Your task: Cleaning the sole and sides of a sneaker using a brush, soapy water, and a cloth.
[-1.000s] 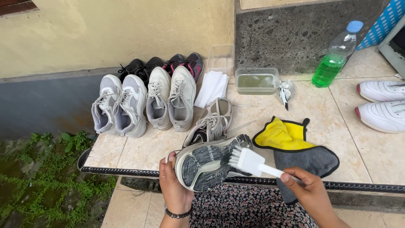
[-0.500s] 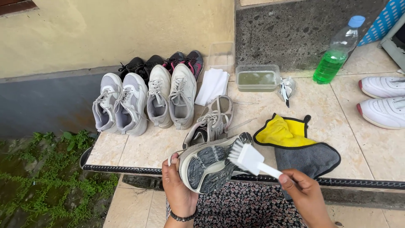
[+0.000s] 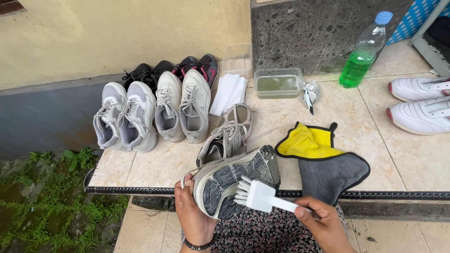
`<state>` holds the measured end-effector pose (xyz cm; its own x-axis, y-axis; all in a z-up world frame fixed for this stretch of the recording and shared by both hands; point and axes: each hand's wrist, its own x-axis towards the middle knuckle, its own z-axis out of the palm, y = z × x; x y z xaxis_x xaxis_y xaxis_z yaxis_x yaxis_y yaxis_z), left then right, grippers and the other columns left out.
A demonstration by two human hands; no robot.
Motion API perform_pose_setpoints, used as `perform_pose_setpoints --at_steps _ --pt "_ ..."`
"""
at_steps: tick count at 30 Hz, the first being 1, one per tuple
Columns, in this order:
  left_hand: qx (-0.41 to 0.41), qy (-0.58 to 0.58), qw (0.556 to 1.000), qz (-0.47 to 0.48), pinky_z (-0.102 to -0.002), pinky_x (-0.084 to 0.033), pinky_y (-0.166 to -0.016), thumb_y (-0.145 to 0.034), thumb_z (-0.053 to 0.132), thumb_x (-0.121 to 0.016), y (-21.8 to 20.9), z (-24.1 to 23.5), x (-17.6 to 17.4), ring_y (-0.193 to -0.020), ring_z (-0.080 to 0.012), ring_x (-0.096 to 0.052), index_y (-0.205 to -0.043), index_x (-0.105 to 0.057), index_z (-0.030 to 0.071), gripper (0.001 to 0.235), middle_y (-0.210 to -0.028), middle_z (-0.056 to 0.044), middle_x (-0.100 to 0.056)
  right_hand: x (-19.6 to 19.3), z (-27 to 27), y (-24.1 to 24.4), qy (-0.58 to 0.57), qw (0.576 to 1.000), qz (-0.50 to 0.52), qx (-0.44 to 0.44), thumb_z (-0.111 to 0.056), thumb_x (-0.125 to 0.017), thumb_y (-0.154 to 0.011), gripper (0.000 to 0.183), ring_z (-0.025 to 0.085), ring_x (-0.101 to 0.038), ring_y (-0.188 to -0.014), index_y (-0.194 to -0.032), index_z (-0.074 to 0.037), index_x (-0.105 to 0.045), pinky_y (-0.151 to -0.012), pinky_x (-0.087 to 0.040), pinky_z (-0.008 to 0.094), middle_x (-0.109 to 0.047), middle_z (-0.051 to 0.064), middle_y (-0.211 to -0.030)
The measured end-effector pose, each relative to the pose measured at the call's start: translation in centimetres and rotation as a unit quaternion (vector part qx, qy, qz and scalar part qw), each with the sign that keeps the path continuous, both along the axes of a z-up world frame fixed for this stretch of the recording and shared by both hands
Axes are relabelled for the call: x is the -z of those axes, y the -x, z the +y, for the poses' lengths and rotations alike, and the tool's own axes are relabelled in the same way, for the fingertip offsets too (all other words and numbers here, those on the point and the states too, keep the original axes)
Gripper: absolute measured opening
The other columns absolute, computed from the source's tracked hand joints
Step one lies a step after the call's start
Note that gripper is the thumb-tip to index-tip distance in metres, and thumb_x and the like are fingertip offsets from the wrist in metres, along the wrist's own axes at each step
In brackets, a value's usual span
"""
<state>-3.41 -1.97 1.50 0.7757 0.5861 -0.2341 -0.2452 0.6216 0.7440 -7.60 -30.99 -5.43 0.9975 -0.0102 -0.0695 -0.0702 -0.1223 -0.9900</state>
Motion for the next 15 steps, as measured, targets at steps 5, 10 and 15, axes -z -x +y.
perform_pose_setpoints --at_steps 5,10,15 --pt "-0.002 -0.002 1.000 0.027 -0.038 -0.052 -0.078 -0.097 0.019 -0.059 0.4 1.0 0.0 -0.091 -0.0228 -0.063 -0.114 -0.058 0.009 0.021 -0.106 -0.010 -0.067 3.3 -3.8 -2.9 0.032 0.997 0.030 0.062 -0.024 -0.074 -0.092 0.024 0.015 -0.043 -0.059 -0.095 -0.003 -0.086 -0.056 -0.031 0.031 -0.060 0.005 -0.064" --pt "0.006 -0.036 0.998 0.049 -0.040 -0.051 -0.077 -0.098 0.023 -0.055 0.8 0.8 -0.3 -0.093 -0.0275 -0.063 -0.118 -0.059 0.007 0.026 -0.106 -0.017 -0.068 0.3 -2.0 -2.1 -0.004 0.996 0.019 0.092 -0.021 -0.075 -0.091 0.023 0.017 -0.045 -0.064 -0.093 -0.001 -0.086 -0.060 -0.032 0.030 -0.064 0.006 -0.067" --pt "0.001 -0.060 0.998 0.020 -0.037 -0.048 -0.075 -0.095 0.020 -0.057 1.0 1.6 0.6 -0.088 -0.0263 -0.061 -0.114 -0.061 0.006 0.024 -0.101 -0.015 -0.064 0.3 -0.3 -3.7 0.016 0.999 -0.039 0.007 -0.023 -0.075 -0.088 0.021 0.013 -0.046 -0.051 -0.099 -0.009 -0.087 -0.049 -0.033 0.028 -0.070 0.003 -0.062"
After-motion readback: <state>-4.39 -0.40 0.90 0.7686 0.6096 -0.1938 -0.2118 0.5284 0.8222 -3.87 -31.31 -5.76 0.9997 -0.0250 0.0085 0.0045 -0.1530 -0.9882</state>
